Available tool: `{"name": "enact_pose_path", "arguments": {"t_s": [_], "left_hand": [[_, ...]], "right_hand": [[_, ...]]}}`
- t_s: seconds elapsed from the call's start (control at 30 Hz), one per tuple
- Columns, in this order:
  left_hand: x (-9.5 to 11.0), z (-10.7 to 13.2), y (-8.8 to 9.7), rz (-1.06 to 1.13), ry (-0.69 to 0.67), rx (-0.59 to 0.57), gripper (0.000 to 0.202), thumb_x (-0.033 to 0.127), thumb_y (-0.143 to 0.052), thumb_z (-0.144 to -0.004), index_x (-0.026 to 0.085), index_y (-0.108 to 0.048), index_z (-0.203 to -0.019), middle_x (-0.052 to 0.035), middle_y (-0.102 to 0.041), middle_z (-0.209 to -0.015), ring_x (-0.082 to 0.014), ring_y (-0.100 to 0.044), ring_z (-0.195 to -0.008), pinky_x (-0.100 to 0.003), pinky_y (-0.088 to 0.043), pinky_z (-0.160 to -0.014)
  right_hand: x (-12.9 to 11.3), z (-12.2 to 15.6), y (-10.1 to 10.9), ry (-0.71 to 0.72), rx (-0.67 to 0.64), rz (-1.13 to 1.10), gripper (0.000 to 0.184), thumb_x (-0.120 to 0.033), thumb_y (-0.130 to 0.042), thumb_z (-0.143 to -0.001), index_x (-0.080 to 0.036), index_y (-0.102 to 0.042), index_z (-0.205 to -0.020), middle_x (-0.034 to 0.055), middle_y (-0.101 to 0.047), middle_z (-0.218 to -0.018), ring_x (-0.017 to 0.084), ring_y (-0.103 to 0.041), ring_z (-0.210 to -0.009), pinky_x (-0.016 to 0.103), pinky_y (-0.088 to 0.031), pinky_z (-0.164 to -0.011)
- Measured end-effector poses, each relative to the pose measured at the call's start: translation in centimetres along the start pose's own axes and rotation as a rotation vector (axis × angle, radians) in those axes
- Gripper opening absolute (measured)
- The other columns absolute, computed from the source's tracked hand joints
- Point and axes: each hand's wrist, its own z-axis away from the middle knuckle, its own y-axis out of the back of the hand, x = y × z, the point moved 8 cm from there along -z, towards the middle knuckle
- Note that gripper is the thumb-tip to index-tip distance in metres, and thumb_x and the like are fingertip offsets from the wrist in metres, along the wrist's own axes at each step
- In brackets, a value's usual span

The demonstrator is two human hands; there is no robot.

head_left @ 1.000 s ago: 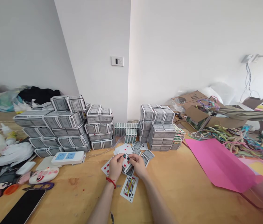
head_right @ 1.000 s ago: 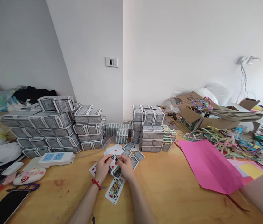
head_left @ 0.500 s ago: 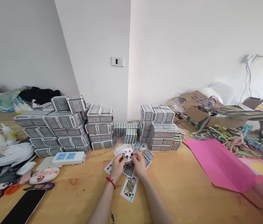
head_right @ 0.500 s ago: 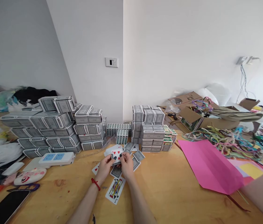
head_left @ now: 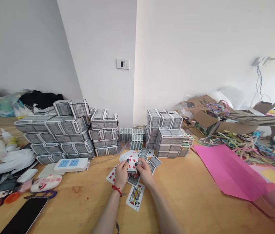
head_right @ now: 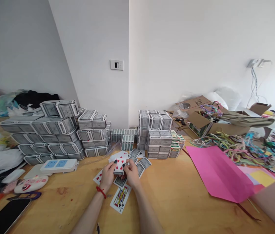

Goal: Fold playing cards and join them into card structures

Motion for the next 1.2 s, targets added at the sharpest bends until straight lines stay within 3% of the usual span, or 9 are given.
{"name": "enact_pose_path", "arguments": {"t_s": [0.4, 0.67, 0.87, 1.2], "left_hand": [[1.0, 0.2, 1.0, -0.081, -0.054, 0.119, 0.031, 0.043, -0.045, -0.069, 0.017, -0.04, -0.051, 0.0062, -0.034, -0.047, -0.0078, -0.031, -0.045, -0.019, -0.026, -0.043], [2.2, 0.6, -0.2, -0.129, -0.127, 0.025, 0.029, 0.037, -0.051, -0.067, 0.016, -0.044, -0.049, 0.0058, -0.037, -0.047, -0.0083, -0.033, -0.049, -0.019, -0.027, -0.048], [1.0, 0.0, -0.4, -0.026, -0.017, -0.025, 0.032, 0.044, -0.05, -0.067, 0.014, -0.052, -0.056, 0.0038, -0.044, -0.05, -0.0092, -0.037, -0.049, -0.019, -0.03, -0.047], [0.9, -0.5, -0.7, -0.036, -0.019, -0.101, 0.03, 0.041, -0.052, -0.066, 0.012, -0.057, -0.06, 0.0015, -0.05, -0.055, -0.01, -0.04, -0.053, -0.019, -0.032, -0.049]], "right_hand": [[-0.3, 0.2, -0.5, -0.004, 0.012, 0.005, 0.021, -0.036, -0.052, -0.067, -0.022, -0.036, -0.07, -0.0105, -0.047, -0.037, 0.009, -0.043, -0.029, 0.019, -0.034, -0.034], [-0.9, 0.0, 0.0, 0.069, 0.033, 0.042, 0.026, -0.04, -0.059, -0.065, -0.018, -0.044, -0.065, -0.0083, -0.043, -0.048, 0.006, -0.037, -0.041, 0.017, -0.03, -0.041], [0.0, -0.5, 0.8, 0.07, 0.119, 0.043, 0.029, -0.043, -0.057, -0.065, -0.017, -0.045, -0.07, -0.008, -0.042, -0.049, 0.006, -0.036, -0.042, 0.018, -0.03, -0.041], [0.0, -0.7, 0.8, 0.053, 0.107, 0.138, 0.025, -0.042, -0.05, -0.07, -0.019, -0.043, -0.077, -0.0102, -0.036, -0.045, 0.005, -0.031, -0.034, 0.015, -0.025, -0.032]]}}
